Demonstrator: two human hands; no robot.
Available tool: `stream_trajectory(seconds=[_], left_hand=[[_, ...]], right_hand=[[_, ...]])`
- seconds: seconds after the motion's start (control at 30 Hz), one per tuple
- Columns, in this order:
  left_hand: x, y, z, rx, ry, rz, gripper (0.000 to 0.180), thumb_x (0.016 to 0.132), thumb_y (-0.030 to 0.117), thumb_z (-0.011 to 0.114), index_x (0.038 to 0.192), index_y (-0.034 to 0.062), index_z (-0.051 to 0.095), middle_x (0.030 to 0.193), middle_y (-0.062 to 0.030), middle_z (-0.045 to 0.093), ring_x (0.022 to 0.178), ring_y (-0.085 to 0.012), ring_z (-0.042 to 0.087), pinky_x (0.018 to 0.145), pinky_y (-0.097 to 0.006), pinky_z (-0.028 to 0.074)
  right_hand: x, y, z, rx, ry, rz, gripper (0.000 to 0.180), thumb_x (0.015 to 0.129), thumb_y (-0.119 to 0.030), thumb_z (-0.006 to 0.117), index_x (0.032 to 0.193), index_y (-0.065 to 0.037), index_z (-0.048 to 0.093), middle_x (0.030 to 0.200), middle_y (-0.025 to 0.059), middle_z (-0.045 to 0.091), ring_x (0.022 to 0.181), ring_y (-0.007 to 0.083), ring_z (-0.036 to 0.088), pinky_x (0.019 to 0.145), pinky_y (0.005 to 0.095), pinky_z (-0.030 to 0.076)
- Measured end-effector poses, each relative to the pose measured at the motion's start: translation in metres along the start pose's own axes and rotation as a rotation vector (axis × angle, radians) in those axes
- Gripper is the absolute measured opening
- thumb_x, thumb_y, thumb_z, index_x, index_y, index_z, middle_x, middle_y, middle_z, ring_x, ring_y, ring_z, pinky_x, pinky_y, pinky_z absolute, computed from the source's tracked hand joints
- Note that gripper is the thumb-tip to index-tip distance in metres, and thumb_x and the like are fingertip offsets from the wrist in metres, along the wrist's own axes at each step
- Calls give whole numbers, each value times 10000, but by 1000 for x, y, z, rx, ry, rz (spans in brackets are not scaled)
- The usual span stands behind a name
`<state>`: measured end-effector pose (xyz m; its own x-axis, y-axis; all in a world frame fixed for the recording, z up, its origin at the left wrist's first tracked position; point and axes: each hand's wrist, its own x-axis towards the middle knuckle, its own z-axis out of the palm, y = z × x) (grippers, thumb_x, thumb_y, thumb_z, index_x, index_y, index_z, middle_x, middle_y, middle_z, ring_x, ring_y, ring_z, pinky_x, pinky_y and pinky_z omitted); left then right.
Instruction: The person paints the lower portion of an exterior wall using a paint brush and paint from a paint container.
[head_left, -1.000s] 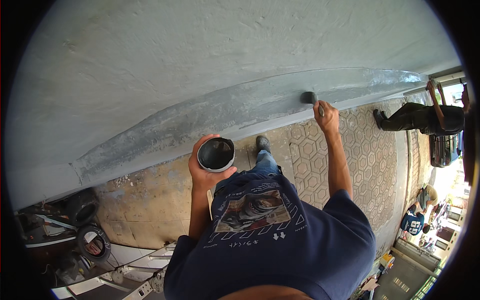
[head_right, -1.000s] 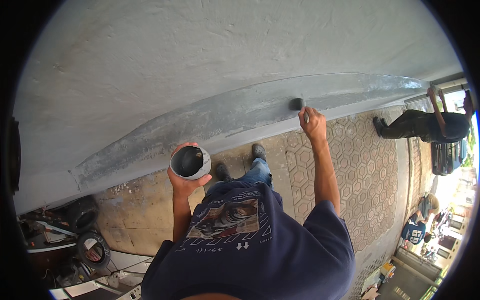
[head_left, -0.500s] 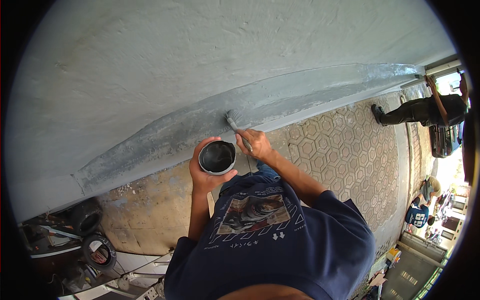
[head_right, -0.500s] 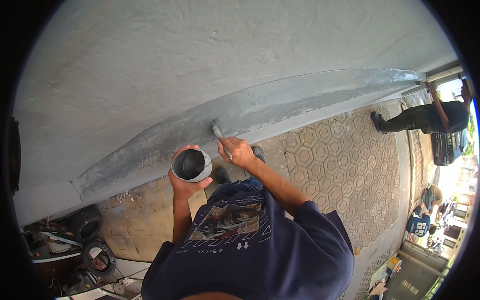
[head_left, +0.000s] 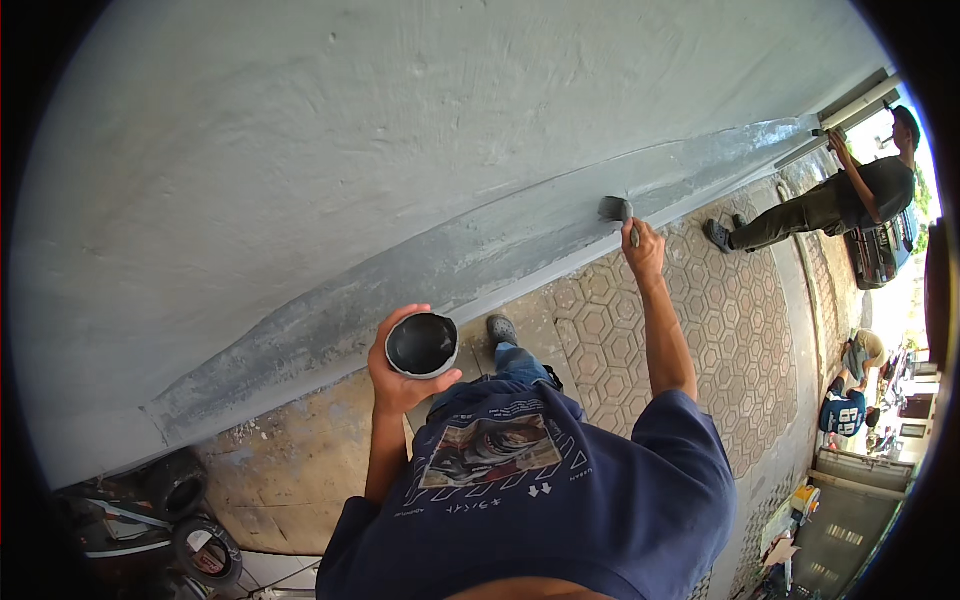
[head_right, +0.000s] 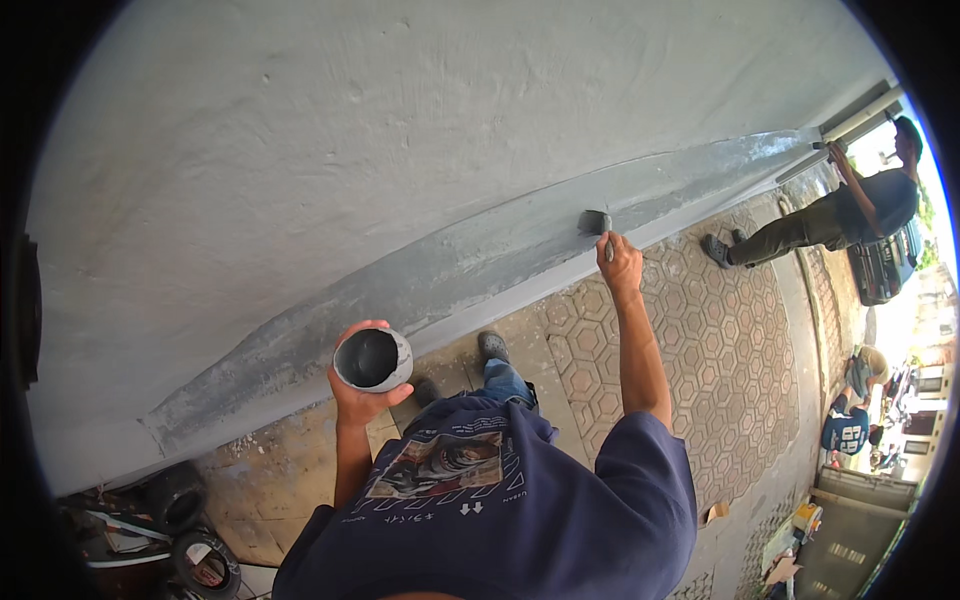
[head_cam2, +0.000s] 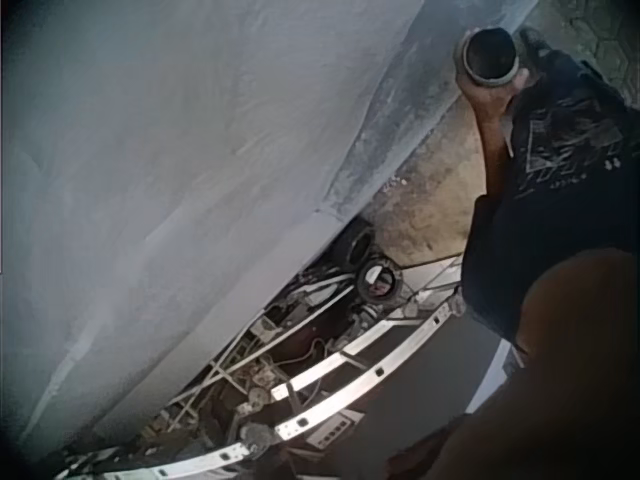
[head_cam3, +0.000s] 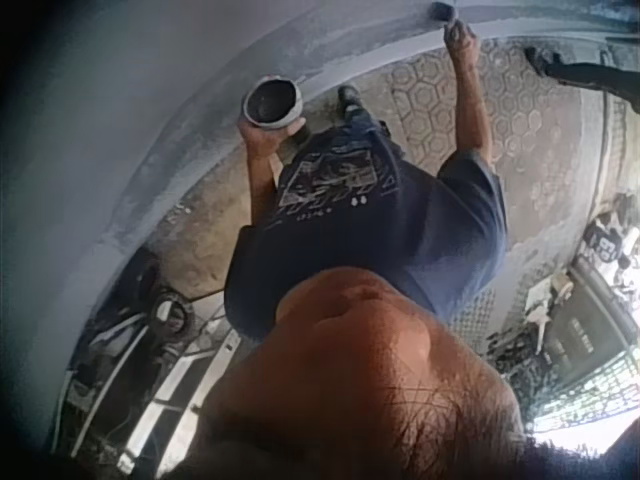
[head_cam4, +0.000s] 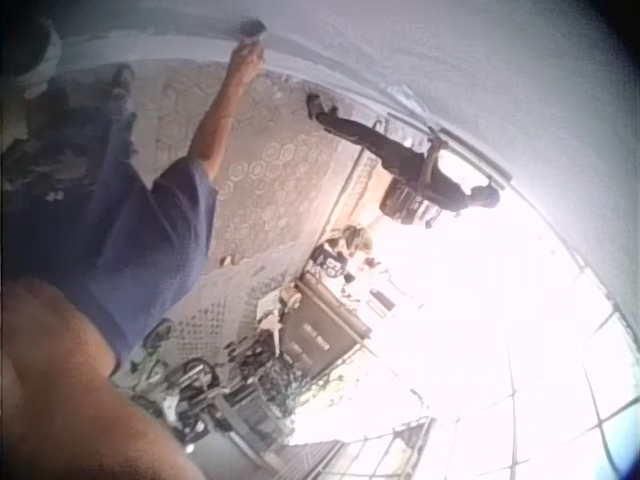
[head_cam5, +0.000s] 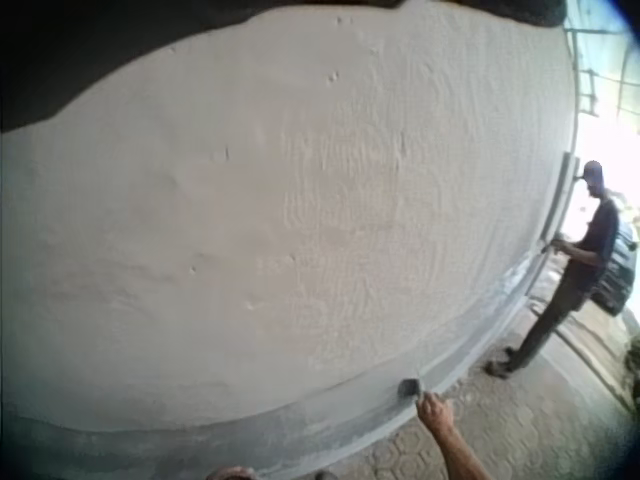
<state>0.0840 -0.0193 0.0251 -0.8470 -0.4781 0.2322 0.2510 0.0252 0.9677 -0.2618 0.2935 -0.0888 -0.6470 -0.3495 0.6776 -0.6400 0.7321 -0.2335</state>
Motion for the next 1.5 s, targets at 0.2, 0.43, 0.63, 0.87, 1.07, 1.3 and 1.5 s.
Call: stream_trajectory(seconds=[0.2, 0.43, 0.63, 0.87, 1.07, 1.3, 1.5], left_hand=[[19, -5, 34, 6, -37, -12, 874, 534, 123, 929, 1287, -27, 512, 1234, -136, 613, 1060, -197, 642, 928, -319, 508], [63, -11, 91, 77, -222, -34, 892, 526, 135, 938, 1292, -18, 507, 1230, -131, 616, 1053, -190, 638, 913, -320, 514], [88, -20, 146, 84, -256, 37, 916, 513, 149, 942, 1299, -10, 501, 1231, -136, 613, 1050, -191, 630, 899, -315, 515], [91, -26, 182, 58, -261, -28, 921, 502, 166, 953, 1289, -11, 509, 1225, -135, 616, 1050, -192, 627, 905, -316, 511], [95, -26, 177, 141, -242, -31, 926, 497, 185, 963, 1283, -11, 514, 1219, -139, 618, 1068, -201, 625, 923, -328, 507], [94, -26, 168, 167, -140, -73, 920, 489, 173, 960, 1273, -22, 520, 1219, -148, 613, 1082, -221, 619, 935, -347, 501], [93, -28, 165, 170, -93, -85, 921, 495, 153, 953, 1282, -31, 510, 1219, -155, 613, 1087, -227, 619, 941, -353, 497]], right_hand=[[-35, -99, 2, 344, -96, -88, 60, 832, -60, 649, 868, -14, 635, 621, 128, 600, 506, 279, 606, 465, 396, 502], [-48, -160, 6, 775, -165, -244, 188, 775, -9, 684, 960, 15, 659, 620, 90, 603, 509, 244, 606, 459, 366, 501], [-14, 24, -5, 471, -71, -4, 60, 812, -56, 694, 854, -29, 661, 681, 126, 659, 561, 284, 649, 502, 369, 530], [56, 166, -3, 184, 85, 128, 51, 848, -70, 676, 829, -26, 658, 729, 149, 683, 624, 322, 673, 572, 377, 539], [94, 232, 17, -61, 150, 34, 76, 853, -107, 664, 879, -53, 618, 684, 128, 625, 594, 329, 625, 545, 422, 517], [124, 253, 33, -170, 249, 80, 73, 875, -128, 647, 874, -63, 614, 675, 135, 607, 589, 337, 616, 551, 433, 516], [124, 236, 28, -36, 349, 231, 97, 884, -128, 647, 853, -38, 669, 719, 144, 659, 621, 345, 641, 569, 417, 510]])
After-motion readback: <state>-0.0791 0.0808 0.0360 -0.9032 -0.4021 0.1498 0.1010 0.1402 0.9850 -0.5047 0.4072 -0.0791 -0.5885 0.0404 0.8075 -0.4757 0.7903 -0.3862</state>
